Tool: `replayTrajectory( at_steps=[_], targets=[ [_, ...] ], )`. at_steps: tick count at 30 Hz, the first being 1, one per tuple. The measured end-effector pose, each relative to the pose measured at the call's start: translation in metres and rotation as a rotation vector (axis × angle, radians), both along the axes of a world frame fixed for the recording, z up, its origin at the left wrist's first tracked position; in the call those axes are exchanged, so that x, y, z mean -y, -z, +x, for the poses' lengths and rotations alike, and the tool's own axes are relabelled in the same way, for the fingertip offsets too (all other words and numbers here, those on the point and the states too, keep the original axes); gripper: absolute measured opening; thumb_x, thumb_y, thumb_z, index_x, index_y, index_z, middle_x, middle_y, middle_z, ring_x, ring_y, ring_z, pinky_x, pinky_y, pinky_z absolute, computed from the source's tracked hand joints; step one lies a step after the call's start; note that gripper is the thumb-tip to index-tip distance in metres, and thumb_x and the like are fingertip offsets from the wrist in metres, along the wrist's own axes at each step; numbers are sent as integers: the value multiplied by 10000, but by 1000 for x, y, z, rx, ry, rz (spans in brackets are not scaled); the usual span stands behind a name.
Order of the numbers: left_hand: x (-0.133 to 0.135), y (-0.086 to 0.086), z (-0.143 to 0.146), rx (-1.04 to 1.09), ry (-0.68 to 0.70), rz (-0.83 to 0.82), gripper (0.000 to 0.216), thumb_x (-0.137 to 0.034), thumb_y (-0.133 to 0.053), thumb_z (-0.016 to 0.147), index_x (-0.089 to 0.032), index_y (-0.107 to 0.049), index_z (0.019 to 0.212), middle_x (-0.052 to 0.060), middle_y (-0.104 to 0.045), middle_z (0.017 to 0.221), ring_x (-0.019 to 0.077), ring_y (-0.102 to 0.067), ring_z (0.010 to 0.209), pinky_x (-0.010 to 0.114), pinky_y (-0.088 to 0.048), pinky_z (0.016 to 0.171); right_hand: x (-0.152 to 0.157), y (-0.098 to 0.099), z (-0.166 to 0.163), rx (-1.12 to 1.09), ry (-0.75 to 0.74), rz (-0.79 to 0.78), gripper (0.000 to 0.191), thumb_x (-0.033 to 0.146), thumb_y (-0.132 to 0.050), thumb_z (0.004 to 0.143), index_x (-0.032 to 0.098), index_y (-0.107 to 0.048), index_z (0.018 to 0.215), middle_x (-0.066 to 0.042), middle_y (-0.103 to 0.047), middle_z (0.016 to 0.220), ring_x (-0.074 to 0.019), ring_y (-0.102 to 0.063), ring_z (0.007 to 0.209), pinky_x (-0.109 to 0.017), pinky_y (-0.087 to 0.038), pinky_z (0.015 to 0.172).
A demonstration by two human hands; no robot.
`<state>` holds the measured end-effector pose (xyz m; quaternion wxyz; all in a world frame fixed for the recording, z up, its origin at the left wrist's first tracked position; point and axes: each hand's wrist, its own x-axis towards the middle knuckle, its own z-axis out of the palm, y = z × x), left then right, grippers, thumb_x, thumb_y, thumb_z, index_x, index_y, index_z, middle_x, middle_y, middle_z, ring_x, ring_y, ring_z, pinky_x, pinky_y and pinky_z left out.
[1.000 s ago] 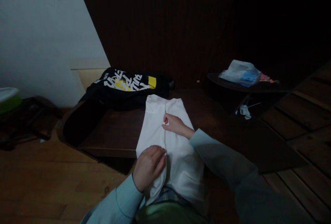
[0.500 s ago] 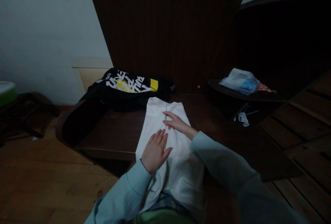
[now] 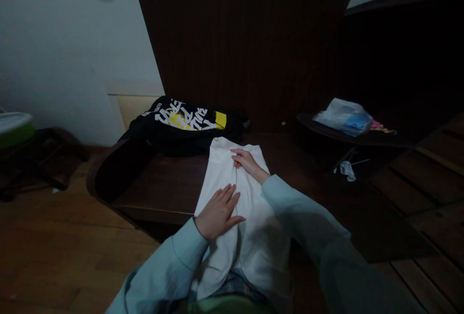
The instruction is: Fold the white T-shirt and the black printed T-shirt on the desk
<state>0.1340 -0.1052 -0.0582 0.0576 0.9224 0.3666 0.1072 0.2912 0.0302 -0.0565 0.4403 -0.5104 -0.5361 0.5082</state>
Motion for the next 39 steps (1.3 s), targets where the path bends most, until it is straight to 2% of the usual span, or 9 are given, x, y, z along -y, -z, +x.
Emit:
replayTrajectory(
  at_steps=[5,8,13,18,23,27,31,34,39],
  targets=[
    [-40,-41,-2,-82,113,-184,371,-443,-391,846,-192,-586,1037,83,-637,1055,207,-581,984,293,-440,832,-6,8,2,56,-20,37,317,97,-531,747,71,-576,1060,78,-477,378,-69,-458,370,-171,-381,414],
    [-78,-54,9,-170,-159,-162,370,-356,-321,868,-179,-645,892,83,-672,909,199,-615,884,264,-438,756,-7,8,3,57,-45,36,304,115,-526,760,74,-577,1056,71,-497,394,-66,-464,370,-167,-380,408],
    [-120,-32,27,-133,-475,0,338,-280,-334,840,-133,-634,892,132,-665,898,230,-620,861,289,-434,696,-8,8,3,50,-53,25,320,126,-519,767,77,-561,1080,74,-497,399,-61,-468,378,-159,-388,412],
    [-126,-6,26,44,-494,113,307,-275,-318,864,-139,-592,842,119,-641,822,219,-611,790,300,-437,684,-4,7,4,5,-38,66,325,130,-536,752,98,-564,1074,67,-514,453,-60,-483,423,-155,-406,431],
    [-133,-1,20,227,-470,274,166,-183,-425,798,-121,-542,897,150,-561,970,254,-530,936,362,-424,796,-2,5,4,-57,-26,109,312,114,-562,715,133,-595,1024,37,-555,618,-62,-515,503,-160,-425,447],
    [-144,1,9,481,-632,368,186,-152,-434,776,-123,-516,940,152,-509,1063,244,-491,996,370,-406,853,-2,3,3,-52,16,91,293,94,-553,719,125,-606,1005,34,-546,609,-64,-507,503,-166,-431,452],
    [-158,4,-11,636,-763,201,170,-200,-508,724,-129,-519,878,101,-573,888,204,-555,831,323,-451,747,-2,2,3,-41,20,39,281,80,-520,748,97,-597,1018,44,-522,522,-67,-496,472,-169,-434,457],
    [-166,5,-26,716,-691,37,160,-222,-551,679,-147,-540,820,40,-603,776,147,-575,690,255,-457,651,-1,1,3,-51,23,34,277,72,-524,746,97,-598,1011,42,-530,521,-68,-504,478,-169,-439,465],
    [-167,3,-33,687,-631,-24,173,-280,-566,681,-148,-618,780,38,-657,729,143,-592,663,230,-445,642,-2,1,3,-49,12,44,262,80,-537,738,114,-608,988,38,-547,536,-70,-515,489,-171,-445,468]
  ],
)
